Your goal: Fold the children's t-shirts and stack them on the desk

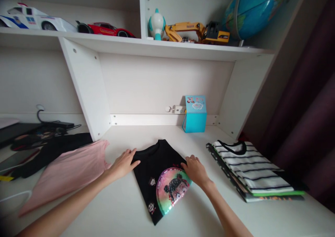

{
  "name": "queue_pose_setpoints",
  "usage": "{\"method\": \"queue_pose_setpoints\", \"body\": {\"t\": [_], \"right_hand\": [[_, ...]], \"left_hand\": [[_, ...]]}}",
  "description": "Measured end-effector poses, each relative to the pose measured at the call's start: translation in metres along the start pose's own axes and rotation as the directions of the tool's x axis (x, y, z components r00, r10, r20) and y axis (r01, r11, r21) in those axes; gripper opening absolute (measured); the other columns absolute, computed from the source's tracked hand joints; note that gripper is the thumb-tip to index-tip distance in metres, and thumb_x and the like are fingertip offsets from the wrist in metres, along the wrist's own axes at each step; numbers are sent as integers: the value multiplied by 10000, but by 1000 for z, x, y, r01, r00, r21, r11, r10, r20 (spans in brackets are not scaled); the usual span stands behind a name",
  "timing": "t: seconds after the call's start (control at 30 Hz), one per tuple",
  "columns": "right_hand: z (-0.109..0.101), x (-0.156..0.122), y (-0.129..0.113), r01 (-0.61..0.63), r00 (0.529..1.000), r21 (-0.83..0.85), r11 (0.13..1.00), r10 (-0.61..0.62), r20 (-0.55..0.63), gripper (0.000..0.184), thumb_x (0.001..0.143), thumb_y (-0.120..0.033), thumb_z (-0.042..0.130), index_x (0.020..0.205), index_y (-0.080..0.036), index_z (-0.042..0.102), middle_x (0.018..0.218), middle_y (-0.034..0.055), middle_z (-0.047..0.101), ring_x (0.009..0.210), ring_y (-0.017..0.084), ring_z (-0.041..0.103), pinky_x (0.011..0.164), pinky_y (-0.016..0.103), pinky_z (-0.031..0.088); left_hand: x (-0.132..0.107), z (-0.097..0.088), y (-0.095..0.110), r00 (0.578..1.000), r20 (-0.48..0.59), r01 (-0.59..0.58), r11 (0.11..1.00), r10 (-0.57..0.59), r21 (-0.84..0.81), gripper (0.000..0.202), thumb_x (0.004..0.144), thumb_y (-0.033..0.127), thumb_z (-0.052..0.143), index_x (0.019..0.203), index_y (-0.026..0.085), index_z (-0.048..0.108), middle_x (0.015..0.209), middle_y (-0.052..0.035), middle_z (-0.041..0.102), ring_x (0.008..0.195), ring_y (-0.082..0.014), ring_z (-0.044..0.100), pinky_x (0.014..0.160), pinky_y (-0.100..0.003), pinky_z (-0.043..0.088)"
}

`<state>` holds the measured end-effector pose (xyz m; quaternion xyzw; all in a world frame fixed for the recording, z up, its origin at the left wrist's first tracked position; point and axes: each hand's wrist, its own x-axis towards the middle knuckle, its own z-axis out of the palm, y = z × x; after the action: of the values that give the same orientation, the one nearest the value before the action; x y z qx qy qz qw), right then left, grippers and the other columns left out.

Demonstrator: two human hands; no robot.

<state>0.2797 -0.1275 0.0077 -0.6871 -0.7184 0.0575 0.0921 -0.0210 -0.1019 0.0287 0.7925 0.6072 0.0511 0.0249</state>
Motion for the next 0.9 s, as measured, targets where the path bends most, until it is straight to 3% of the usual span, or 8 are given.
{"method": "queue_pose_setpoints", "body": {"t": [0.17, 0.3, 0.47, 0.57, 0.63, 0.73, 0.83, 0.9], "right_hand": [[8, 16, -9, -13, 999, 13, 1000, 13, 49, 363, 802, -367, 479, 1055, -115, 543, 960, 132, 624, 922, 240, 579, 752, 296, 390], [2, 20, -12, 22, 995, 46, 999, -26, 92, 286, 757, -379, 502, 918, -157, 586, 953, 95, 634, 891, 216, 584, 707, 259, 372], [-1, 8, -14, 78, 992, 90, 993, -86, 95, 215, 747, -311, 479, 880, -169, 571, 926, 89, 633, 881, 218, 579, 691, 262, 349], [-3, -7, -10, 74, 993, 103, 992, -83, 82, 197, 752, -299, 478, 879, -172, 559, 891, 86, 638, 853, 224, 584, 680, 269, 346], [-4, -15, -3, 49, 997, 107, 993, -55, 59, 222, 768, -274, 463, 941, -161, 545, 907, 100, 636, 880, 236, 579, 700, 279, 349], [-7, -24, 13, 4, 1000, 122, 992, -6, 15, 303, 787, -228, 445, 1071, -138, 499, 961, 120, 628, 948, 244, 562, 739, 287, 358], [-8, -25, 31, -26, 1000, 153, 988, 28, -11, 330, 780, -221, 470, 1099, -140, 491, 962, 105, 636, 931, 223, 575, 751, 276, 377], [-7, -23, 42, -42, 999, 174, 984, 47, -23, 345, 769, -231, 495, 1102, -140, 503, 976, 97, 639, 915, 210, 586, 768, 271, 390]], "left_hand": [[-44, -8, 13, 997, -65, -48, 999, 48, 15, 508, 852, 238, 372, 1343, 121, 320, 1266, -176, 405, 1132, -285, 432, 806, -356, 451], [-80, 1, 17, 981, 37, -185, 978, 189, -96, 441, 830, 209, 406, 1270, 219, 442, 1231, -107, 475, 1122, -239, 466, 890, -330, 417], [-70, 14, 20, 987, -52, -160, 969, 153, -190, 520, 793, 127, 395, 1294, 263, 420, 1087, -71, 556, 987, -213, 550, 837, -304, 431], [-53, 16, 26, 987, -85, -156, 915, 133, -373, 475, 805, 163, 394, 1253, 304, 465, 1051, -40, 569, 879, -187, 576, 796, -282, 437], [-44, 17, 33, 992, -58, -127, 782, 116, -610, 427, 827, 267, 423, 1251, 294, 465, 1047, -35, 564, 766, -157, 580, 755, -267, 449], [-38, 18, 47, 994, 84, 51, 393, 66, -918, 486, 792, 374, 518, 1260, 270, 440, 1050, -41, 535, 756, -133, 570, 760, -261, 452], [-37, 20, 64, 979, 198, 197, 17, 41, -980, 552, 746, 377, 599, 1257, 273, 419, 939, -23, 539, 834, -140, 558, 788, -271, 445], [-36, 21, 75, 970, 238, 242, -94, 60, -966, 576, 704, 344, 652, 1233, 255, 442, 910, -24, 551, 841, -150, 556, 776, -278, 453]]}}
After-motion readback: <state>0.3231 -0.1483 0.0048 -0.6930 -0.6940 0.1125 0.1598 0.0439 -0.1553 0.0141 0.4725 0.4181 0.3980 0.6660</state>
